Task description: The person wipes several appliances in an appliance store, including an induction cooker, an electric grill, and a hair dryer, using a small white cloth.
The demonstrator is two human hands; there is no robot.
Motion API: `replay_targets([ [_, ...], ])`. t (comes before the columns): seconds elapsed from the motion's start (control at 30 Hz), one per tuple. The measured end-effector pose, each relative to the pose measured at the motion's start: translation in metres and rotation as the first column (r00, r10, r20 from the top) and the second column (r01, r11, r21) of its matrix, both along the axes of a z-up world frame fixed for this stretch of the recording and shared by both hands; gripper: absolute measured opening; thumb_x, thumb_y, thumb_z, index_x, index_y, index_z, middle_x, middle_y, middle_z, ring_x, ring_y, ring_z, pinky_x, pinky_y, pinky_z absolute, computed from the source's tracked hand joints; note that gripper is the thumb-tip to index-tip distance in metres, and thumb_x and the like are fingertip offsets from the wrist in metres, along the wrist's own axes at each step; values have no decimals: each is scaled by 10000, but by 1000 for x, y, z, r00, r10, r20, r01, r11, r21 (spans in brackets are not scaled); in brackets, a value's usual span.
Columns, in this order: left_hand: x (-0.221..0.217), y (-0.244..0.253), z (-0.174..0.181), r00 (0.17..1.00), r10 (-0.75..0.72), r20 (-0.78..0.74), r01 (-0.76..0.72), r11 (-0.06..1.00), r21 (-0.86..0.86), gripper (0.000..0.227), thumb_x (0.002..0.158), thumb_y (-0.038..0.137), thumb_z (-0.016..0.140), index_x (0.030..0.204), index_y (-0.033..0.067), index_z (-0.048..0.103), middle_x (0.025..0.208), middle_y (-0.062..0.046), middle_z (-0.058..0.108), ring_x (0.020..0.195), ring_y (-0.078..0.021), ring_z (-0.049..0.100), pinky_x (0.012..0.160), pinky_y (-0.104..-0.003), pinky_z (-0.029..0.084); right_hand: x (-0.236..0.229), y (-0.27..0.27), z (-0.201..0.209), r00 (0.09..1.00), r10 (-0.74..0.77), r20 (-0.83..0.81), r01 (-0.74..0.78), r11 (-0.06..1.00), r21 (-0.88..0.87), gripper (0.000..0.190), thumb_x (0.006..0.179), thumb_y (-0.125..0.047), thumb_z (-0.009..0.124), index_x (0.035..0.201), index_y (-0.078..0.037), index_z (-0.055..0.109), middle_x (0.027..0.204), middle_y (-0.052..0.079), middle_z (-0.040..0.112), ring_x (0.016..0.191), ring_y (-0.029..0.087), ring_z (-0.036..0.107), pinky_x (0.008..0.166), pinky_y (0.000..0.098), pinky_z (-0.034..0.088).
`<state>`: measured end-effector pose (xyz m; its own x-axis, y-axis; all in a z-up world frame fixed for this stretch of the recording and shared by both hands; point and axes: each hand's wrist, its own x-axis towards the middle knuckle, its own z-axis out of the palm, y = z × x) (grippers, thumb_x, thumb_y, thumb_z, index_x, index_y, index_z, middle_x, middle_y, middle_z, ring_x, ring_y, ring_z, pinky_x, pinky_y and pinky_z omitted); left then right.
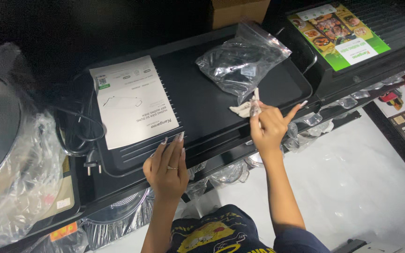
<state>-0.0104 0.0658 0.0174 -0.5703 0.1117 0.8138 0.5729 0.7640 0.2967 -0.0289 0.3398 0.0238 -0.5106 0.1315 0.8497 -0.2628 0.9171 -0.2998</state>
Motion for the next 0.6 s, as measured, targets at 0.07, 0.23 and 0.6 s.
replay_targets([
  [0.07,-1,0,-3,1000,22,-10,-22,1000,-6,274,1011,168,664,1266,112,747,1243,25,744,1195,-168,622,963,-346,357,0,-7,5,1000,-23,-1,23,1000,-19,179,966,-24,666,787,-23,658,786,50,659,947,230,728,1280,619,-26],
  [0.23,-3,-1,-15,1000,23,-17,-23,1000,-12,267,1033,202,642,1265,131,752,1251,39,749,1189,-152,623,981,-345,339,1,-73,-7,999,50,-12,-51,993,-103,145,889,-3,681,750,-12,640,831,118,699,869,237,707,1291,661,75],
  [0.6,-5,-14,-14,996,-84,-15,82,993,-90,286,1031,193,631,1261,69,747,1310,-19,730,1263,-182,613,1007,-338,336,6,-102,-8,961,274,19,-271,957,-104,95,833,35,661,759,-14,693,1051,159,778,1048,278,753,1219,706,101],
])
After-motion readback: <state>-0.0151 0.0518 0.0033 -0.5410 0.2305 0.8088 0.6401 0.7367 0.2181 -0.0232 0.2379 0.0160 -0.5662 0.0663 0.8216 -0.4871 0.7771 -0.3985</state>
